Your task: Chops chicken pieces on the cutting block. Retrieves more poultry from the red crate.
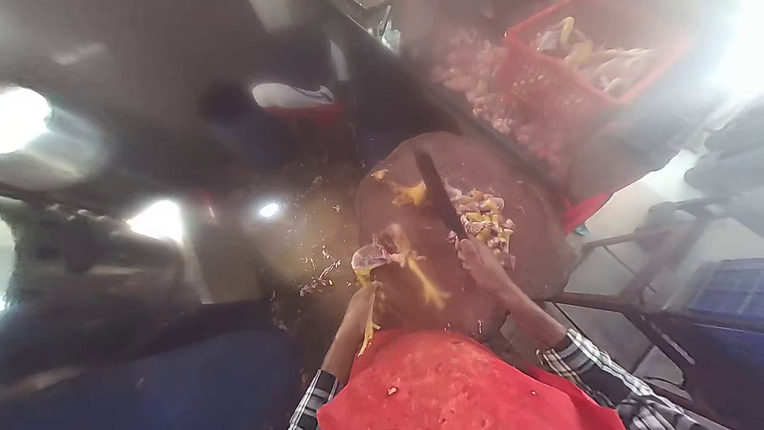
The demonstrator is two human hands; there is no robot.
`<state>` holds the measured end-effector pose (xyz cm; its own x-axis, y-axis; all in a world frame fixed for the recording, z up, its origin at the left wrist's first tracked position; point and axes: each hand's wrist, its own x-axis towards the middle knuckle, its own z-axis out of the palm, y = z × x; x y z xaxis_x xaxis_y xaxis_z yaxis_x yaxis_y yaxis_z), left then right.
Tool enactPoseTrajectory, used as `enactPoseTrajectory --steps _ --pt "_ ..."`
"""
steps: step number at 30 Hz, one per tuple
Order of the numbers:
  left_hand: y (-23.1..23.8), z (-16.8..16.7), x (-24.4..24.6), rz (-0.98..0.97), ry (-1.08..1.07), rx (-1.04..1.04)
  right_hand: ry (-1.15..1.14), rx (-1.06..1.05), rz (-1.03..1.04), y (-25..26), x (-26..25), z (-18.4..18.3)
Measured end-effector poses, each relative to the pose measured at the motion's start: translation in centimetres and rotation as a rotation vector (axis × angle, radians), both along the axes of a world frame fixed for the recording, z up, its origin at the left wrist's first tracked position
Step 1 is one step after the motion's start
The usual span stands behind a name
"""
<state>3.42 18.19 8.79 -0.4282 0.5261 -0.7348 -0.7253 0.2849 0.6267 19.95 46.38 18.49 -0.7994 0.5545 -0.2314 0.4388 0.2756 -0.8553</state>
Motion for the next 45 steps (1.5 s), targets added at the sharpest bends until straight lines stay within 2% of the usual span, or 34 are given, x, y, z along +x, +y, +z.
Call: enactPoseTrajectory --steps 2,5,6,8,10,13,15,17,20,21,23,24,26,28,30,32,35,38,40,41,43,45 --pt "-0.3 -2.5 0.7 -0.005 0.012 -0.011 0.217 -0.102 0.029 -0.5 -0.8 4.4" --pt "-0.4 -3.4 1.7 -0.021 0.037 -0.008 0.477 -0.156 0.101 -2.3 -1.7 8.6" --pt "-0.4 -3.5 1.8 -0.02 0.031 -0.017 0.534 -0.153 0.106 -3.3 -2.2 8.7" --pt "-0.4 -4.0 1.9 -0.013 0.021 -0.036 0.572 -0.128 0.094 -5.4 -2.9 5.7" --pt "-0.9 -4.7 1.9 -0.01 0.015 -0.013 0.376 -0.055 0.107 -7.7 -2.3 -0.6" --pt "-1.7 -4.8 2.3 0.002 -0.011 0.049 -0.294 -0.235 0.17 -8.7 -0.9 -8.5" --pt "-2.2 -4.6 1.9 0.004 0.052 0.018 -0.452 -0.302 0.206 -7.8 -1.6 -8.5" --pt "-3.7 -5.1 2.0 -0.038 0.154 -0.043 -0.359 -0.263 0.207 -7.9 -1.6 -5.9" --pt "-4.0 -6.1 1.6 -0.078 0.228 -0.102 -0.024 -0.188 0.206 -7.9 -3.7 -0.8" --pt "-3.9 -6.2 1.5 -0.078 0.242 -0.114 0.072 -0.18 0.185 -8.2 -4.4 -0.1" --pt "-3.7 -6.2 1.6 -0.061 0.263 -0.115 0.157 -0.173 0.135 -9.0 -5.2 -2.1" --pt "-3.6 -6.1 1.7 -0.046 0.279 -0.118 0.091 -0.159 0.144 -9.1 -5.0 -4.2" --pt "-3.7 -5.6 2.1 -0.029 0.318 -0.128 -0.215 -0.208 0.224 -8.3 -4.5 -8.2" --pt "-4.5 -5.1 2.9 -0.001 0.345 -0.153 -0.405 -0.282 0.244 -7.8 -4.2 -9.3" --pt "-5.6 -5.1 4.0 0.069 0.32 -0.157 -0.36 -0.257 0.229 -7.7 -4.2 -7.1" --pt "-7.3 -5.4 4.9 0.121 0.247 -0.159 -0.196 -0.233 0.208 -8.5 -3.6 -4.8" --pt "-8.3 -5.2 4.9 0.143 0.219 -0.167 -0.046 -0.321 0.215 -9.7 -2.2 -5.9" --pt "-8.2 -3.7 4.2 0.061 0.351 -0.166 -0.339 -0.496 0.266 -9.6 0.5 -10.2" --pt "-7.8 -1.6 3.3 -0.023 0.43 -0.14 -0.421 -0.571 0.214 -8.2 2.0 -11.6" --pt "-7.5 -0.6 2.9 -0.062 0.454 -0.125 -0.432 -0.553 0.176 -7.1 2.4 -11.3" --pt "-6.6 1.2 2.6 -0.092 0.431 -0.077 -0.439 -0.369 0.136 -5.4 2.4 -10.1" --pt "-4.4 1.4 2.1 -0.066 0.341 -0.008 -0.38 -0.2 0.107 -3.9 0.6 -7.8"
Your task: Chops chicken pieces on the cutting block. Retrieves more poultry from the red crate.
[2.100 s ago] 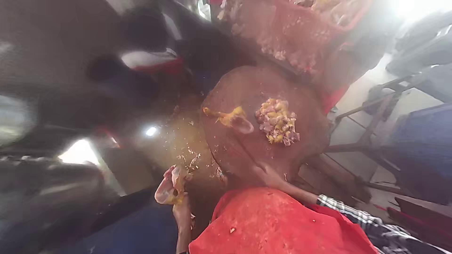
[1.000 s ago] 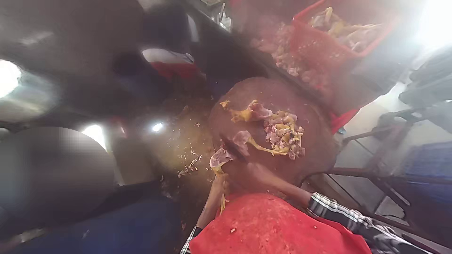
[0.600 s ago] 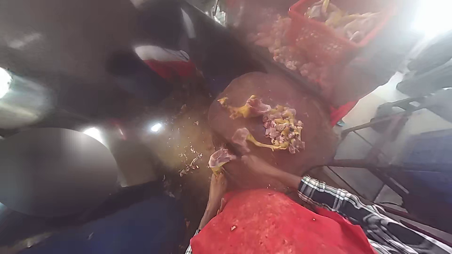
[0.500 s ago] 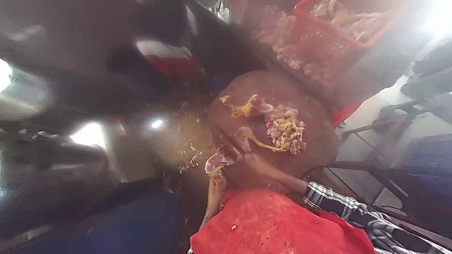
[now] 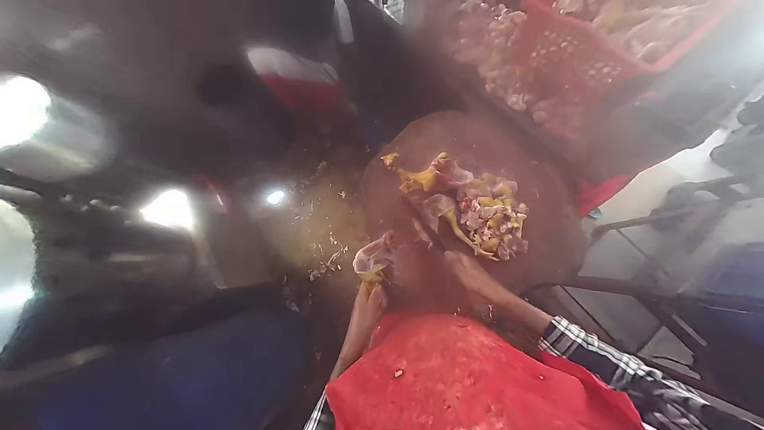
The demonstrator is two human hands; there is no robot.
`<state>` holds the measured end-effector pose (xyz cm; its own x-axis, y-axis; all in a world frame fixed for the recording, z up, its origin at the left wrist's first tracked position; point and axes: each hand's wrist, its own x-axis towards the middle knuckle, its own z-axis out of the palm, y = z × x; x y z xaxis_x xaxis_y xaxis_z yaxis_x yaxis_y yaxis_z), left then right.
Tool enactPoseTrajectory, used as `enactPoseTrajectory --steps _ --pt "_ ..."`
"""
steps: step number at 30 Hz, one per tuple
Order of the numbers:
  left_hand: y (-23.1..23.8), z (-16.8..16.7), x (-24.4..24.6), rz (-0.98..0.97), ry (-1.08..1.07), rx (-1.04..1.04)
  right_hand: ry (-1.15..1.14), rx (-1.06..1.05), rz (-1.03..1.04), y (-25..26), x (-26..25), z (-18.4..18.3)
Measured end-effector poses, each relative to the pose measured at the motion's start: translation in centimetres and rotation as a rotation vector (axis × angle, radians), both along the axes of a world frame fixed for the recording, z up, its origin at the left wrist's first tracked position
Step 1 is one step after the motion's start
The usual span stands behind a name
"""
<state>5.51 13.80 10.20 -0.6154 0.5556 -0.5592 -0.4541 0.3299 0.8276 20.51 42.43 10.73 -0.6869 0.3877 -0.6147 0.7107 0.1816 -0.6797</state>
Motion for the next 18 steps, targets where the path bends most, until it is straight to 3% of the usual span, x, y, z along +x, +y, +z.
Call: enactPoseTrajectory --steps 3,6,7,9,11,14,16,18 --pt "3.1 -3.7 -0.1 0.053 -0.212 0.052 0.315 0.062 -0.005 1.0 -3.3 6.6" --pt "4.5 -5.7 0.9 0.102 -0.281 0.043 0.716 0.001 -0.012 -0.1 -5.6 13.6" --pt "4.6 -5.8 1.1 0.099 -0.278 0.041 0.832 -0.014 -0.013 -1.0 -6.0 14.6" --pt "4.7 -5.6 1.4 0.111 -0.287 0.035 0.942 0.049 -0.034 -3.3 -6.0 12.7" --pt "4.7 -5.4 1.1 0.118 -0.289 0.042 0.761 0.122 0.018 -5.6 -4.6 7.4" --pt "3.3 -5.3 0.8 0.061 -0.257 0.004 0.121 -0.008 0.116 -6.7 -2.6 -1.6" --pt "1.1 -3.9 0.3 -0.007 -0.215 -0.065 -0.09 -0.045 0.176 -6.3 -2.9 -3.0" --pt "-2.3 -2.3 0.2 -0.063 -0.19 -0.104 -0.134 -0.053 0.207 -5.9 -2.9 -3.0"
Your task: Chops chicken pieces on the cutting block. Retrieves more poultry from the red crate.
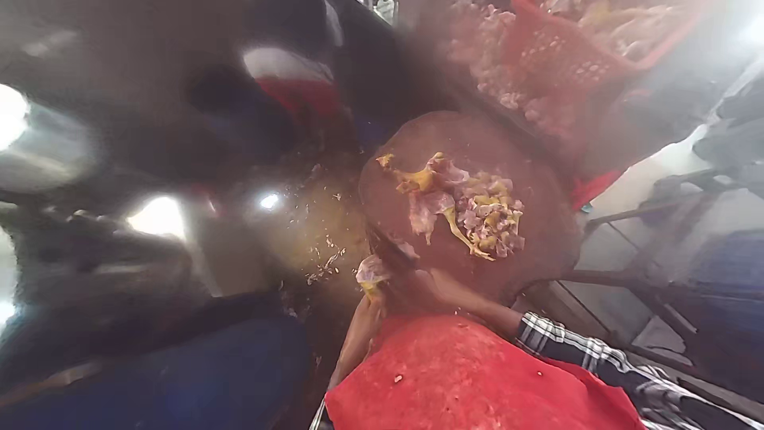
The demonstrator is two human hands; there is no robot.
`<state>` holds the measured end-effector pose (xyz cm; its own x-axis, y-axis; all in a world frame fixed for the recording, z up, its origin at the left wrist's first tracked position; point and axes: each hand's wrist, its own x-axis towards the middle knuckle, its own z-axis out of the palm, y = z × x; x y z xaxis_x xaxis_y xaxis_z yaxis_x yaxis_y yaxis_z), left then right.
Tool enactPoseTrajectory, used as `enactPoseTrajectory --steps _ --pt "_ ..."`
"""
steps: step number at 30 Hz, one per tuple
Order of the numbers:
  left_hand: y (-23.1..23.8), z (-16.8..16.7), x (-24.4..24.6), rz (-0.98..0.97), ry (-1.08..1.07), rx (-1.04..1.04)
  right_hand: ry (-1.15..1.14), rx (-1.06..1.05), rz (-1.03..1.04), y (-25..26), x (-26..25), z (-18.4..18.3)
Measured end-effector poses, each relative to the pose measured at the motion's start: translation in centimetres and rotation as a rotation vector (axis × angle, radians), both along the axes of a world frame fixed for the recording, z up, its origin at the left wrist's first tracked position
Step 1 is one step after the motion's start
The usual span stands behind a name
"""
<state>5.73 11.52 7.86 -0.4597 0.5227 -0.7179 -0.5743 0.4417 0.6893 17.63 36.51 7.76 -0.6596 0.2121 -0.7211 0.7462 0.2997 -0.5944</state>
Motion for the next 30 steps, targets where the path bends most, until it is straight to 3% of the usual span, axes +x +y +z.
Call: enactPoseTrajectory --steps 3,6,12,14,16,18,20,22,24,27,29,30 --pt "-3.7 0.7 -1.6 -0.054 0.134 -0.08 0.001 -0.059 -0.041 0.9 0.6 -0.1" --pt "-2.6 1.7 -5.1 -0.12 0.354 -0.235 0.014 -0.175 -0.16 0.6 2.2 0.5" --pt "12.0 3.2 -13.3 -0.378 0.743 -0.304 -0.011 -0.051 -0.294 3.3 5.3 1.2" --pt "16.3 3.7 -13.6 -0.544 0.919 -0.337 -0.027 -0.108 -0.39 4.7 6.1 1.3" --pt "18.5 3.2 -12.4 -0.83 1.128 -0.215 0.006 -0.018 -0.39 5.4 7.5 1.0" --pt "18.7 1.0 -10.6 -1.13 1.2 -0.093 0.028 0.097 -0.336 5.5 9.1 0.3" --pt "17.7 -1.2 -8.9 -1.254 1.251 -0.184 0.023 0.112 -0.325 4.9 10.2 0.0" --pt "16.8 -1.7 -7.9 -1.182 1.203 -0.353 0.013 0.077 -0.335 4.5 10.7 0.0" --pt "16.4 -0.7 -7.8 -0.947 0.928 -0.427 0.021 0.083 -0.346 4.7 10.7 0.2" --pt "14.2 0.1 -7.6 -0.288 0.432 -0.083 0.082 0.138 -0.326 4.8 9.8 1.6" --pt "12.1 0.4 -6.5 0.002 0.173 0.106 0.128 0.115 -0.319 4.3 9.0 3.1" --pt "11.3 0.3 -6.0 0.071 0.163 0.094 0.139 0.1 -0.305 4.2 8.5 3.7"
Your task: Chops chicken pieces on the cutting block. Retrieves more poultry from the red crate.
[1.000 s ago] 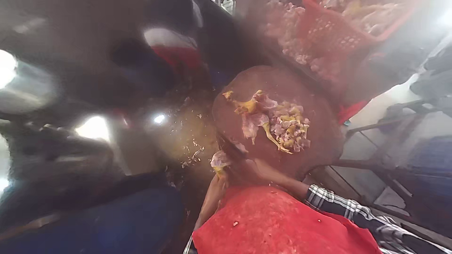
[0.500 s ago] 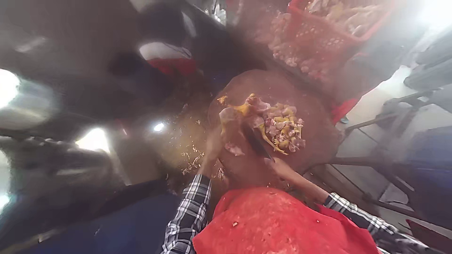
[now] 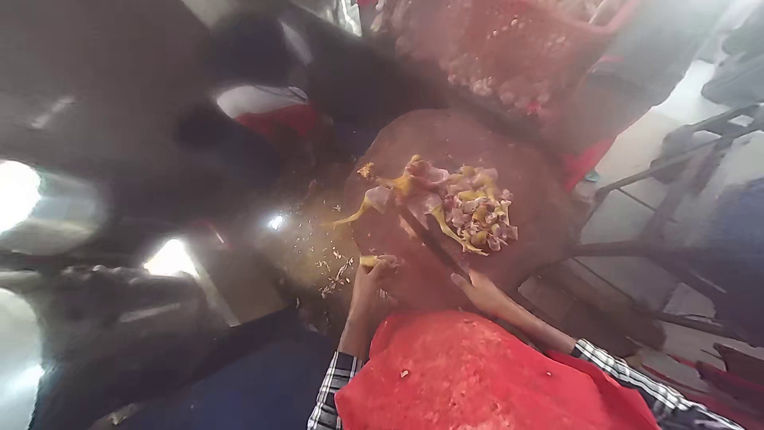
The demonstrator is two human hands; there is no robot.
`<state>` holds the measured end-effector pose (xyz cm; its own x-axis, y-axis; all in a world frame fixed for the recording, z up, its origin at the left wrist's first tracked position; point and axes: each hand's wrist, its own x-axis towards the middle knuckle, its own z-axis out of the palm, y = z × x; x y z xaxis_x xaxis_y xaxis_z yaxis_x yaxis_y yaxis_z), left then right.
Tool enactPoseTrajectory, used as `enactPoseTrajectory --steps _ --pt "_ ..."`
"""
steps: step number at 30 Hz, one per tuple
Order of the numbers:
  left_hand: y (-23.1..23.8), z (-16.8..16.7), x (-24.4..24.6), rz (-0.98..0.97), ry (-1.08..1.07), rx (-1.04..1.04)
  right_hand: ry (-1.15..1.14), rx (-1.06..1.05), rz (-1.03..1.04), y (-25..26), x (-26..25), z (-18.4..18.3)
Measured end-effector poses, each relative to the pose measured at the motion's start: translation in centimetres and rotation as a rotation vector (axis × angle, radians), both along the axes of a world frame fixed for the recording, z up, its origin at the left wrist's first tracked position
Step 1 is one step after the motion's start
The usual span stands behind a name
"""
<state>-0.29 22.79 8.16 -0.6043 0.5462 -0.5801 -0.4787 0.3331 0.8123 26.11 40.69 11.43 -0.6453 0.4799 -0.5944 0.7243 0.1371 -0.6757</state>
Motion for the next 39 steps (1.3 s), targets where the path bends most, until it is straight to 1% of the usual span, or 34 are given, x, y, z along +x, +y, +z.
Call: enactPoseTrajectory --steps 1,2,3,5,7,9,11,12,13,14,15,16,17,18,19,20,22,24,26,27,28,30,31,32,33,35,38,39 --pt "-0.8 -0.1 0.6 0.027 0.062 -0.066 0.003 -0.02 0.02 -0.1 -0.4 0.1" --pt "-1.7 -0.5 1.2 0.021 0.154 -0.152 -0.005 -0.055 0.046 -0.2 -0.8 -0.2" --pt "-2.4 -0.9 1.6 0.003 0.203 -0.193 -0.037 -0.104 0.083 -0.1 -1.2 -0.9" --pt "-3.5 -1.9 2.2 -0.025 0.152 -0.176 -0.125 -0.14 0.15 0.3 -1.9 -2.1" --pt "-4.4 -2.8 2.9 -0.019 0.091 -0.148 -0.139 -0.1 0.206 0.0 -2.8 -1.0" --pt "-4.5 -3.0 3.4 -0.004 0.073 -0.143 -0.028 -0.05 0.22 -1.0 -4.0 2.2" --pt "-4.4 -3.1 4.0 0.04 0.095 -0.137 0.203 -0.047 0.236 -2.2 -5.7 6.8" --pt "-4.3 -3.1 4.1 0.061 0.114 -0.13 0.339 -0.044 0.242 -2.8 -6.6 8.3" --pt "-4.2 -3.2 4.0 0.068 0.134 -0.131 0.456 -0.039 0.238 -3.4 -7.4 9.0" --pt "-4.2 -3.3 3.8 0.065 0.145 -0.131 0.515 -0.014 0.224 -3.9 -7.9 8.7" --pt "-4.2 -3.3 3.8 0.062 0.149 -0.132 0.495 0.026 0.218 -4.3 -8.0 7.3" --pt "-4.2 -3.2 3.8 0.059 0.151 -0.128 0.369 0.06 0.252 -4.3 -7.8 5.3" --pt "-4.1 -3.0 3.7 0.05 0.153 -0.128 0.168 0.083 0.313 -3.9 -7.6 2.8" --pt "-4.2 -2.9 3.8 0.038 0.156 -0.144 -0.017 0.068 0.361 -3.4 -7.4 0.1" --pt "-4.3 -3.0 3.9 0.036 0.159 -0.156 -0.138 0.043 0.397 -2.8 -7.3 -1.8" --pt "-4.5 -3.0 3.7 0.037 0.162 -0.162 -0.187 0.038 0.415 -2.3 -7.6 -2.2" --pt "-5.5 -3.3 3.9 0.024 0.156 -0.176 -0.149 0.028 0.395 -2.5 -8.3 0.4" --pt "-6.2 -4.0 4.1 0.027 0.143 -0.161 -0.002 0.016 0.357 -3.1 -9.0 4.2" --pt "-6.6 -4.8 4.7 0.055 0.124 -0.132 0.18 -0.035 0.312 -4.3 -9.4 6.6" --pt "-6.6 -5.1 4.6 0.062 0.13 -0.125 0.258 -0.044 0.29 -4.9 -9.4 6.3" --pt "-6.4 -5.2 4.6 0.066 0.136 -0.123 0.255 -0.029 0.293 -5.3 -9.2 5.1" --pt "-6.0 -4.9 4.5 0.057 0.155 -0.137 0.029 0.02 0.388 -5.4 -8.3 1.1" --pt "-5.7 -4.7 4.5 0.044 0.163 -0.151 -0.072 -0.004 0.422 -5.1 -7.7 -1.4" --pt "-5.7 -4.5 4.4 0.03 0.167 -0.161 -0.145 -0.046 0.437 -4.7 -7.0 -3.0" --pt "-5.4 -4.2 4.1 0.005 0.171 -0.164 -0.183 -0.08 0.433 -4.3 -6.5 -3.6" --pt "-4.9 -2.9 3.8 -0.051 0.146 -0.111 -0.198 -0.105 0.352 -3.6 -5.3 -3.2" --pt "-2.8 -0.7 2.1 -0.208 0.053 0.142 -0.153 0.029 0.159 -2.7 -3.0 -1.6" --pt "-2.0 -0.3 0.9 -0.281 0.074 0.177 -0.136 0.083 0.116 -2.3 -2.4 -0.8"
